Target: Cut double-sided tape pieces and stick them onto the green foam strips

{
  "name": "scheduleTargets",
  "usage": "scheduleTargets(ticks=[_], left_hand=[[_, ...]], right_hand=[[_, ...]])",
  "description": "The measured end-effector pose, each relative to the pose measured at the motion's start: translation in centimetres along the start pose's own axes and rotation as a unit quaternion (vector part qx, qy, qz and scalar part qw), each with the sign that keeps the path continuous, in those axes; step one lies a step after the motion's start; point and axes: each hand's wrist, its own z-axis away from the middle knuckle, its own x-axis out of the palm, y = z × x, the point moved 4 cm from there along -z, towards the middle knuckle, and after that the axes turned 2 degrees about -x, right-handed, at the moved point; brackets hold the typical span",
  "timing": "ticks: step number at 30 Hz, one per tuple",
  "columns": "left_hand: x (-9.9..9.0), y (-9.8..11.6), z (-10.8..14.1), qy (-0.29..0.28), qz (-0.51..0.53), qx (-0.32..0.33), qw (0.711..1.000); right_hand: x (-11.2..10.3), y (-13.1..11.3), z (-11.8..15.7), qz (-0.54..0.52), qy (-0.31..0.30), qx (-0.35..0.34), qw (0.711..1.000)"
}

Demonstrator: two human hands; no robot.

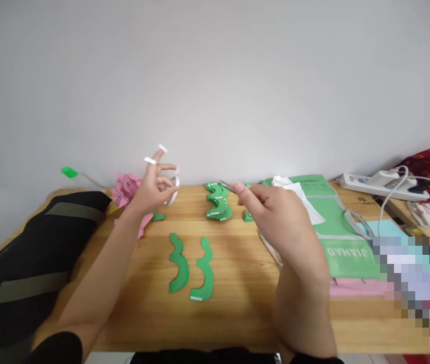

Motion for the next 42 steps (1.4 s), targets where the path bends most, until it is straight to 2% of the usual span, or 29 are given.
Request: scheduleTargets(ticks=[3, 6, 8, 11, 13, 15, 16, 18, 20, 23, 28, 31, 34, 38, 42], left_hand=[[1.7, -4.6, -1.8, -0.035, 0.005, -0.092, 0.995], [2.8, -6.0, -1.9, -0.027, 0.022, -0.108, 0.994], [2.8, -5.0, -1.2, -0.014, 0.045, -0.105, 0.993], [2.2, -0.9, 0.7, -0.014, 0.128, -0.088, 0.988], [1.8, 2.7, 2.5, -0.035, 0.281, -0.06, 0.957], [1.6, 6.0, 4.4, -0.056, 0.328, -0.018, 0.943], [1.6, 7.2, 5.3, -0.071, 0.322, -0.002, 0.944], [1.6, 9.0, 6.7, -0.066, 0.296, 0.049, 0.952], [1.6, 9.6, 7.6, -0.047, 0.257, 0.088, 0.961], [1.8, 9.4, 8.1, -0.018, 0.198, 0.123, 0.972], [2.1, 9.5, 8.3, 0.008, 0.117, 0.204, 0.972], [1.9, 9.8, 8.5, 0.077, 0.039, 0.243, 0.966], [1.7, 9.5, 8.4, 0.116, 0.044, 0.195, 0.973], [1.9, 8.9, 8.1, 0.052, 0.189, 0.074, 0.978], [2.1, 9.1, 8.0, 0.019, 0.275, 0.027, 0.961]], right_hand=[[-0.5, -0.3, 0.4, -0.017, -0.003, -0.01, 1.0], [-0.8, -0.4, 0.7, -0.022, -0.002, -0.01, 1.0], [-0.6, -0.4, 0.7, -0.048, 0.006, -0.002, 0.999], [0.3, -0.6, 0.3, -0.168, 0.053, 0.021, 0.984], [1.4, -1.0, -0.1, -0.273, 0.064, 0.028, 0.959], [2.7, -1.8, -0.3, -0.345, 0.023, 0.018, 0.938], [3.3, -2.2, -0.2, -0.369, -0.004, 0.014, 0.929], [3.9, -2.9, 0.1, -0.41, -0.044, 0.01, 0.911], [3.9, -3.2, 0.6, -0.441, -0.053, 0.015, 0.896], [3.5, -3.3, 1.1, -0.461, -0.044, 0.019, 0.886], [3.3, -3.3, 1.4, -0.452, -0.035, 0.016, 0.891], [3.2, -3.6, 1.6, -0.429, -0.035, 0.015, 0.902], [3.1, -4.0, 2.0, -0.399, -0.012, 0.011, 0.917], [3.3, -4.5, 2.3, -0.355, -0.007, -0.005, 0.935], [3.4, -4.6, 2.3, -0.311, -0.004, -0.038, 0.95]])
